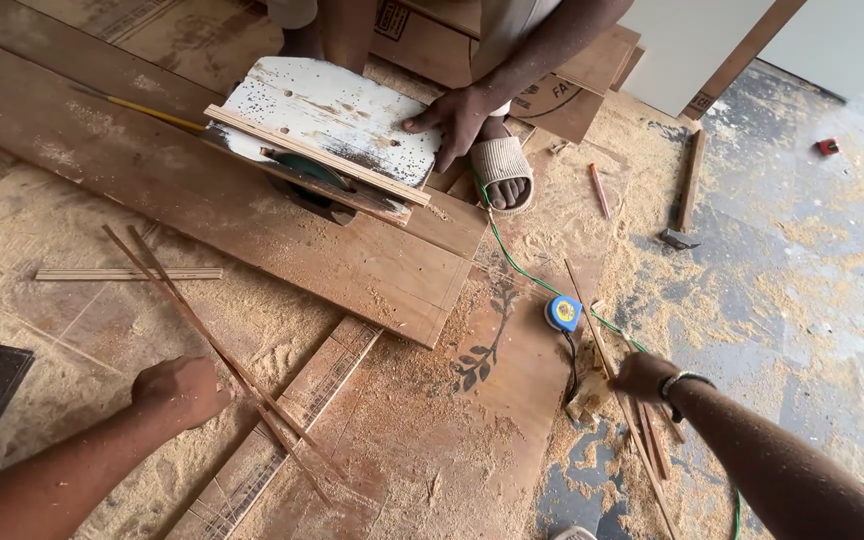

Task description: Preparing and organizing thin wooden strips for assembly or further processing.

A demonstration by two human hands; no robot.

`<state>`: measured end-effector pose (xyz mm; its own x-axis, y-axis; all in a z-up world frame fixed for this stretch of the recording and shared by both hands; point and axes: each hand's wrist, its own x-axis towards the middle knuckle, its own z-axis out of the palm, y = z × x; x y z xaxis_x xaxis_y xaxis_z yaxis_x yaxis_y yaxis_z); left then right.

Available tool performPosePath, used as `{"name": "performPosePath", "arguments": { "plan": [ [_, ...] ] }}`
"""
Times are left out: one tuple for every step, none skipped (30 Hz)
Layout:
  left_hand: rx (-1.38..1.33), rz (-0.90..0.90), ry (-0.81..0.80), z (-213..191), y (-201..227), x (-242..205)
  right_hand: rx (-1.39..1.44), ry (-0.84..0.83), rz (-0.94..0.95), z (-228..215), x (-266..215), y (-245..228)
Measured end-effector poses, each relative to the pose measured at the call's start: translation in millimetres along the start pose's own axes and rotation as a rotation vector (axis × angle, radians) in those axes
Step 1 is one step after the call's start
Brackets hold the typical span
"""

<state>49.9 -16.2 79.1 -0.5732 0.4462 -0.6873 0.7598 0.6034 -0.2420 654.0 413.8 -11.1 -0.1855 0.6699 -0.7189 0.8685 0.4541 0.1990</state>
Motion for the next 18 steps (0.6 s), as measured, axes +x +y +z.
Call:
{"name": "performPosePath", "arguments": {
  "plan": [
    [-0.001,-0.001,0.0,2,0,2,-0.001,0.001,-0.001,7,-4,-5],
    [-0.008,-0.002,0.002,4,0,4,0.033,0.001,-0.018,14,-7,-11],
    [-0.014,-0.003,0.004,5,0,6,0.068,0.001,-0.035,21,-11,-16],
    [-0.015,-0.004,0.005,4,1,5,0.068,0.001,-0.035,31,2,-12],
    [-0.024,-0.001,0.003,3,3,4,0.077,0.086,-0.082,41,15,-9],
    [-0.032,0.001,0.001,3,4,3,0.084,0.17,-0.131,51,28,-5],
    [-0.036,-0.002,0.001,-1,6,-2,0.081,0.171,-0.134,39,12,-13],
    [-0.034,0.003,-0.001,-6,7,-7,0.071,0.079,-0.044,26,-5,-22],
    [-0.036,0.008,-0.005,-9,9,-12,0.055,-0.017,0.042,13,-21,-30],
    [-0.042,0.004,-0.007,-2,7,3,0.048,-0.015,0.038,14,-22,-25],
    [-0.096,0.025,-0.004,9,4,18,0.094,0.092,0.06,7,-18,-20],
    [-0.149,0.046,0.001,21,-1,31,0.142,0.199,0.079,1,-16,-16],
    [-0.177,0.009,-0.002,23,1,29,0.119,0.209,0.04,5,12,4],
    [-0.04,0.055,0.048,25,2,28,0.095,0.348,-0.05,7,42,22],
    [0.106,0.11,0.095,24,6,29,0.08,0.482,-0.134,12,71,44],
    [0.088,0.082,0.088,15,7,15,0.067,0.488,-0.166,-8,58,40],
    [0.016,0.087,0.121,5,9,3,0.273,0.55,-0.109,-22,40,38],
    [-0.054,0.09,0.154,-7,12,-8,0.48,0.604,-0.05,-35,24,37]
  ]
}}
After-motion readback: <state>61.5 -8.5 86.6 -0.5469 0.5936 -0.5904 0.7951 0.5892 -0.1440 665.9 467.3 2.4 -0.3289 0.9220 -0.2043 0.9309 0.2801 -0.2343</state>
